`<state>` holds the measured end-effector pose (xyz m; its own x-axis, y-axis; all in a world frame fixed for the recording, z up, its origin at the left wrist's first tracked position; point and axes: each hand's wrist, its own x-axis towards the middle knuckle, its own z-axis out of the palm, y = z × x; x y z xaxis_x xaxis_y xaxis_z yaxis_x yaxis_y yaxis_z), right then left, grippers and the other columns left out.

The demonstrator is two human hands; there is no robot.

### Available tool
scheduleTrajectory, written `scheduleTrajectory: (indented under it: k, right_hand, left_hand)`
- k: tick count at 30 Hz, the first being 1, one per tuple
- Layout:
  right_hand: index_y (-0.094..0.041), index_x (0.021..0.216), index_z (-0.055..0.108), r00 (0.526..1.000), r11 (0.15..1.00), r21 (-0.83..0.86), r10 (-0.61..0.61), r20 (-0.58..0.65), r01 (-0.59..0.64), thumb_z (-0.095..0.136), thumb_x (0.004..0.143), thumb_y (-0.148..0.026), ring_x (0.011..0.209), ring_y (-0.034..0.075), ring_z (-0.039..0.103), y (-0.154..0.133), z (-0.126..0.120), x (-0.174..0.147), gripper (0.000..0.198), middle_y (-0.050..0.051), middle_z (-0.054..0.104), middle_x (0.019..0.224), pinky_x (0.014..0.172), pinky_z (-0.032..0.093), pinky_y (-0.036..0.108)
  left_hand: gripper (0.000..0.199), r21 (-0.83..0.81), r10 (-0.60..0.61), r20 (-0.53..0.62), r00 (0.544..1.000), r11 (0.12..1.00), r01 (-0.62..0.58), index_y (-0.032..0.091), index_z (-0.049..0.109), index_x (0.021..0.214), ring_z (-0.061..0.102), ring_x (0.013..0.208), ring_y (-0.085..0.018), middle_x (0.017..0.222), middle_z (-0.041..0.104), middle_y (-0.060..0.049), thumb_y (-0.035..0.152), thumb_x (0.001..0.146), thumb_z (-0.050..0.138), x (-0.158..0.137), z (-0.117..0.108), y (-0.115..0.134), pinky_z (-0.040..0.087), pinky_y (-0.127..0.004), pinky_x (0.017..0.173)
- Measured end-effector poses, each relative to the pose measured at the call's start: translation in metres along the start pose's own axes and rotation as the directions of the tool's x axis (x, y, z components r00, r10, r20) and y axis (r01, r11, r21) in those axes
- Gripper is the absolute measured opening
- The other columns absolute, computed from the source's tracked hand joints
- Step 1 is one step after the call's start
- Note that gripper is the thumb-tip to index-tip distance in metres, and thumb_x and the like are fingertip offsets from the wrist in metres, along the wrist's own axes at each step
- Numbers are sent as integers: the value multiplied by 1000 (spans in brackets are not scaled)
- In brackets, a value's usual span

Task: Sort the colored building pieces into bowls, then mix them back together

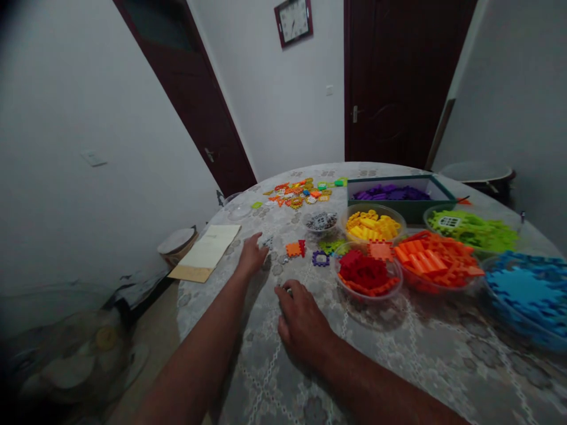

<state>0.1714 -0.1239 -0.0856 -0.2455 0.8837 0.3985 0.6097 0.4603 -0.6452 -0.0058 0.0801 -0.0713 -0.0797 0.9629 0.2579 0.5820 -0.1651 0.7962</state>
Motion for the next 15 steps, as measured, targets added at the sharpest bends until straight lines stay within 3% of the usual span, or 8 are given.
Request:
scheduleTrajectory:
  k: [3,9,12,15]
  right_hand:
    - [-18,146,56,1000,1000,29,7,-16,-6,61,85,-8,129,29,56,4,1,2,62,16,55,141,114,50,48]
    - [-20,149,52,994,992,124,29,-108,-15,61,88,-10,128,27,59,11,0,7,62,15,57,139,113,52,46]
    - [-22,151,48,982,983,185,53,-183,-18,61,90,-12,133,27,59,14,0,11,64,14,58,141,116,50,47]
    - [-24,155,44,963,976,215,99,-252,-44,61,91,-15,137,27,57,18,-1,15,67,14,57,144,119,48,48]
  left_hand:
    - [36,99,-29,29,999,995,26,23,67,94,59,129,-32,116,69,-13,18,62,83,19,7,6,45,-43,107]
    - [36,137,-85,116,990,988,69,22,51,67,68,103,-29,86,67,-6,21,55,85,37,9,18,49,-35,88]
    - [32,67,-90,159,983,995,80,23,52,66,67,90,-25,78,64,-3,22,57,83,24,0,25,48,-30,79]
    - [22,-65,-84,240,967,993,102,22,62,72,63,73,-20,73,64,-2,24,60,81,-10,-12,32,45,-27,66]
